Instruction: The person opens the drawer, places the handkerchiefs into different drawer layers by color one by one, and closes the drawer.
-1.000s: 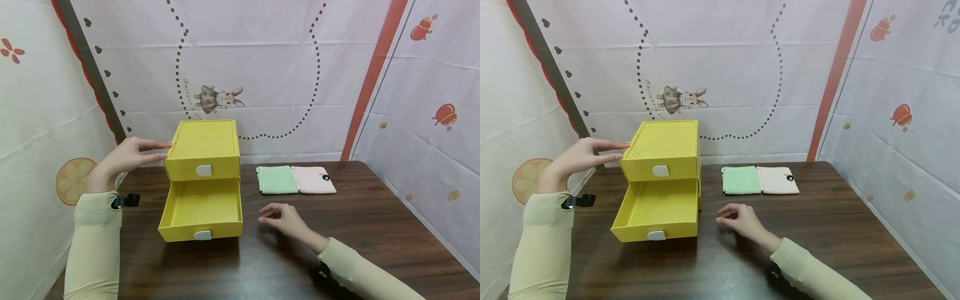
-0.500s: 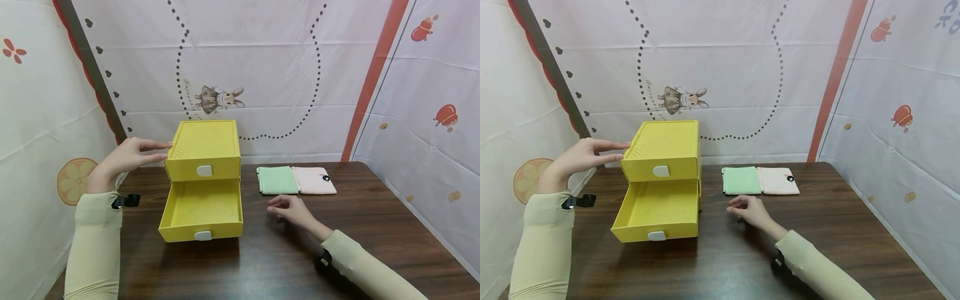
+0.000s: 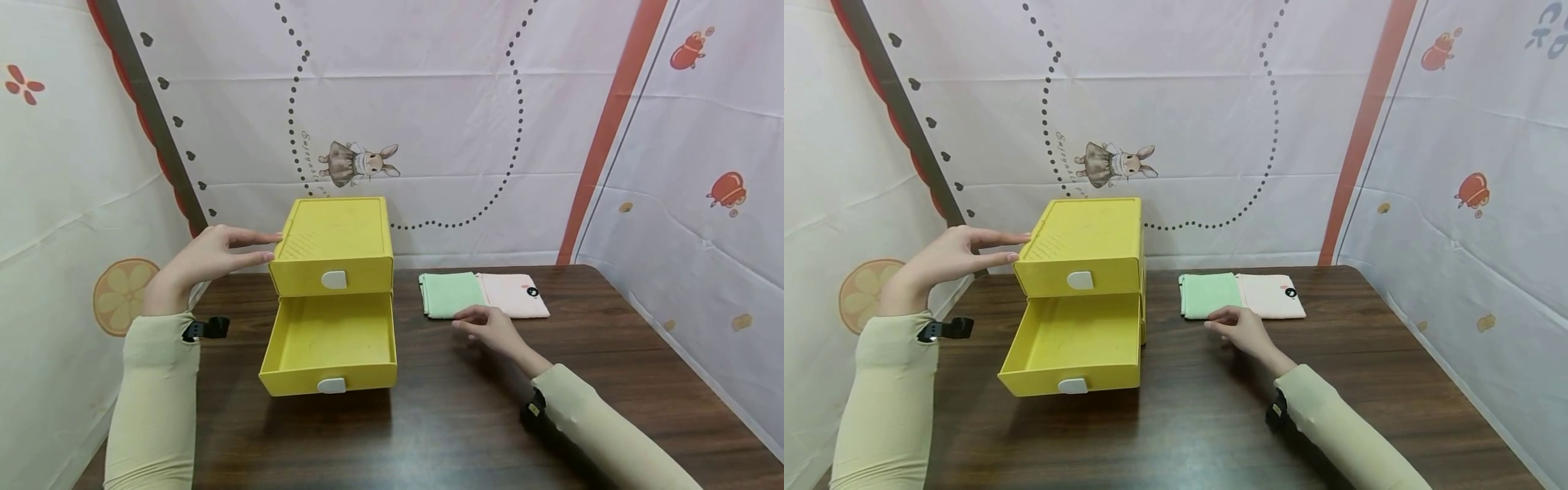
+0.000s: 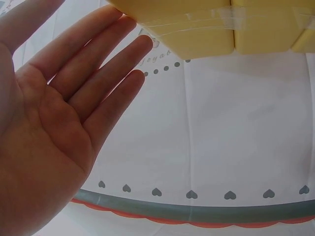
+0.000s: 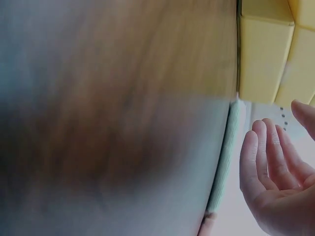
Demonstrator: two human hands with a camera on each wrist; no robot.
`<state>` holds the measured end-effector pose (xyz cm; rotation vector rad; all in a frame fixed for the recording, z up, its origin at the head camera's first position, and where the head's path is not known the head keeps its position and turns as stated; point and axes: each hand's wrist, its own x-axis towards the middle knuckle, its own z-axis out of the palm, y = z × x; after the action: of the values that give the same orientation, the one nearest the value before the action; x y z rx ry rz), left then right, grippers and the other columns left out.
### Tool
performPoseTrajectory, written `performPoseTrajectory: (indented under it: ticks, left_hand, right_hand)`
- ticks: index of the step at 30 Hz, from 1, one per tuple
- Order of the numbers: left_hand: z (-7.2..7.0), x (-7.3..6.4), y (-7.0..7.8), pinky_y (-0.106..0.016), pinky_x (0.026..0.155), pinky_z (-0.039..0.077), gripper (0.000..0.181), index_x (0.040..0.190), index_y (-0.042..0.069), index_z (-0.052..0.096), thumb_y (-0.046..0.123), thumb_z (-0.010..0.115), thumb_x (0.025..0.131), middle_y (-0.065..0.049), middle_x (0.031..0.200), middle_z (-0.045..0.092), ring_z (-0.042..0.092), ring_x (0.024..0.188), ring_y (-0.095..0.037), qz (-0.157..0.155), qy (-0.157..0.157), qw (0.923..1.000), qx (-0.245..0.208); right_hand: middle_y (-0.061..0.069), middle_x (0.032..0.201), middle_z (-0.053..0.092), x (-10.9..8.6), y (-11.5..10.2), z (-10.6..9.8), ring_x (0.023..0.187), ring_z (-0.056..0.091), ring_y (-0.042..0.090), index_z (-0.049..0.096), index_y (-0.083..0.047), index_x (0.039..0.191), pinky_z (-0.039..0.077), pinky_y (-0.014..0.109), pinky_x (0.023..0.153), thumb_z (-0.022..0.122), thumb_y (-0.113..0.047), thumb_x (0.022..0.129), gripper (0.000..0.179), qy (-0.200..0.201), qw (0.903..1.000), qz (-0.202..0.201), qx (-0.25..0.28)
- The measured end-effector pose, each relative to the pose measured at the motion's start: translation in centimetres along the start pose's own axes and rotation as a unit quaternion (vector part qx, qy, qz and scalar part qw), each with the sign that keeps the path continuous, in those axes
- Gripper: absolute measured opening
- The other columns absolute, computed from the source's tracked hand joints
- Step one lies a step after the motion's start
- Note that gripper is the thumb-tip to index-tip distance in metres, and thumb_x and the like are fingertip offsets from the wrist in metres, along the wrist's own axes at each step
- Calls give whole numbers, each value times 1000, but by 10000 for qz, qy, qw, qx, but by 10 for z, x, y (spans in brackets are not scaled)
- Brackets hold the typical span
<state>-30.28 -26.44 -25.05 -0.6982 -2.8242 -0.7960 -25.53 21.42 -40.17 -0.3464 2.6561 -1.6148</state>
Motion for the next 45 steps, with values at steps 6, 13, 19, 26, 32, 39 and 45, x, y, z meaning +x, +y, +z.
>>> performPoseTrajectory:
  ticks: [6,13,19,26,32,39,45]
  left_hand:
    - [0,0,-1,-53,91,47,47,125,29,64,52,65,84,-5,127,63,57,117,-25,-29,-25,10000,-38]
    - [0,-1,-1,-54,91,47,47,126,28,63,51,65,85,-5,126,63,58,117,-26,-3,-15,10000,-2]
    - [0,-1,0,-54,91,47,49,126,26,63,52,65,85,-6,126,63,57,117,-26,-53,-12,10000,-5]
    - [0,0,0,-53,90,48,47,125,28,64,53,65,84,-4,125,64,59,115,-25,-60,17,10000,-9]
    - [0,0,0,-53,90,48,47,125,29,64,53,64,84,-4,125,64,58,115,-25,-68,36,10000,-1]
    - [0,0,0,-53,92,47,46,124,29,64,52,65,84,-3,125,64,58,116,-24,-34,22,10000,-38]
    - [1,0,-2,-52,90,48,44,123,31,64,52,65,84,-3,124,65,59,114,-23,-37,31,10000,-15]
  right_hand:
    - [21,104,69,6,7,-11,96,64,40,65,5,113,55,47,75,68,-22,89,36,103,9997,80,-227]
    - [14,99,70,21,36,-22,91,66,32,67,0,112,57,38,71,69,-29,88,38,417,9974,69,-580]
    - [15,100,70,24,43,-34,91,67,30,66,1,113,57,35,70,69,-30,87,40,531,9958,199,-712]
    - [16,99,70,24,49,-53,86,67,20,65,1,113,57,39,72,68,-30,88,40,593,9939,230,-902]
    - [19,101,69,23,51,-71,82,67,21,65,2,115,57,38,71,67,-30,90,41,630,9896,207,-1276]
    - [22,116,64,22,60,-93,98,63,29,66,-2,115,50,28,73,65,-41,89,47,923,9764,499,-1888]
    - [27,118,61,20,67,-105,87,68,25,62,3,118,56,27,69,65,-36,90,48,987,9802,770,-1536]
